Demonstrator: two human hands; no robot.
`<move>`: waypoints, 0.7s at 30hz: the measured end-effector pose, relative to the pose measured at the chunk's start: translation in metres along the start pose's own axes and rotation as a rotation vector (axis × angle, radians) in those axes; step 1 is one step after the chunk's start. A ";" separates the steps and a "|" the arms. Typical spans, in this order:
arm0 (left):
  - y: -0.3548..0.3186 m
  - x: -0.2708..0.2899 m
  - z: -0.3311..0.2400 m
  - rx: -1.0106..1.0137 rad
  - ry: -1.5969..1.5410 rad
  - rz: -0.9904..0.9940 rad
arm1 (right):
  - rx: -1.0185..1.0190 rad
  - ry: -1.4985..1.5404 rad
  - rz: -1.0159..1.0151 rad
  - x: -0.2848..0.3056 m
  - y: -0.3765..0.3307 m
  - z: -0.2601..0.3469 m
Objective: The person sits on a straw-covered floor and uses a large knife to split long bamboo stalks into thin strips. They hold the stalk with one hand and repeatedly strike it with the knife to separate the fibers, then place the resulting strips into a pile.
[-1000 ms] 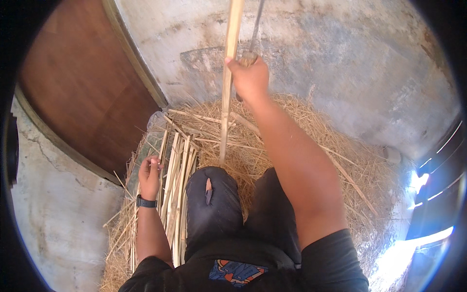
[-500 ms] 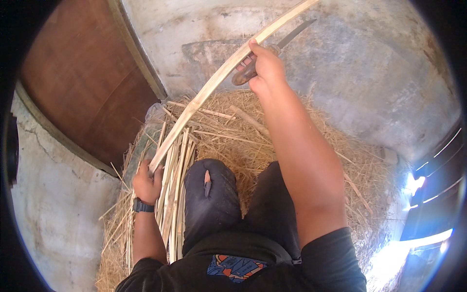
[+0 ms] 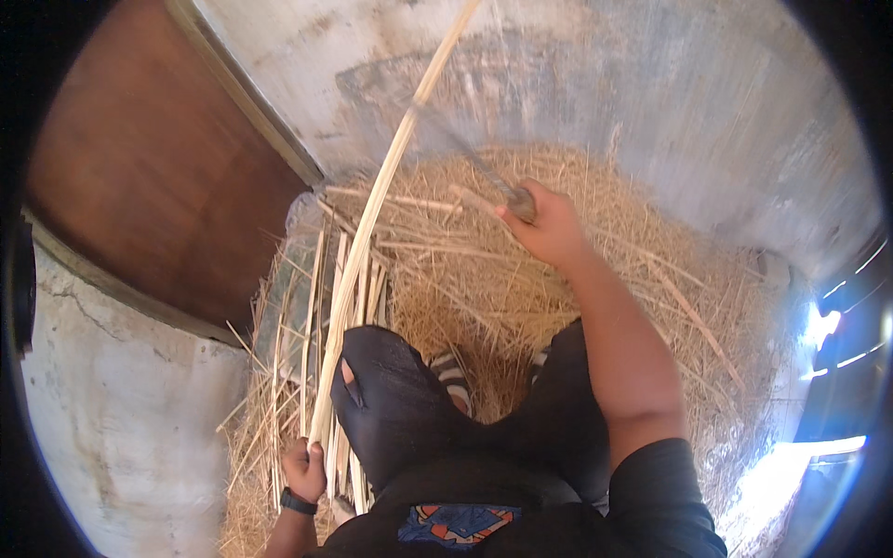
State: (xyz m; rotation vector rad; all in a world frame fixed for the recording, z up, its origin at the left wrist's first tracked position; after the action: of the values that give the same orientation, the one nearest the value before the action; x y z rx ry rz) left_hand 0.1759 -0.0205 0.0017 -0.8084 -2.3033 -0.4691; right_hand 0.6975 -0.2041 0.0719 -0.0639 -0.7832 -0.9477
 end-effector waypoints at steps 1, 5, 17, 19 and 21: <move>-0.013 -0.007 0.010 0.049 -0.019 0.013 | 0.081 -0.064 0.062 -0.008 -0.005 0.007; -0.066 -0.030 0.073 0.268 -0.131 0.079 | 0.357 -0.260 0.307 -0.052 -0.021 0.034; -0.107 -0.040 0.059 0.224 0.250 0.007 | 0.217 -0.322 0.614 -0.094 -0.015 0.008; -0.104 -0.040 0.057 0.233 0.258 -0.010 | 0.271 -0.351 0.594 -0.091 -0.017 0.022; -0.100 -0.038 0.056 0.237 0.245 -0.010 | 0.395 -0.358 0.620 -0.101 -0.034 0.040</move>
State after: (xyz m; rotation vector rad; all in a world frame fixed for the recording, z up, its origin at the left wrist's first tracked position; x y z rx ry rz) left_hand 0.1077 -0.0830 -0.0758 -0.5887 -2.0871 -0.2754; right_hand 0.6153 -0.1384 0.0286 -0.1251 -1.1807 -0.1823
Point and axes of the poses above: each hand's wrist, its own y-axis towards the middle knuckle, its own x-axis out of the back of the hand, z = x × y, the point moved 9 cm from there along y, towards the middle knuckle, and after that the axes turned 1 degree about -x, right-handed, at the moved point
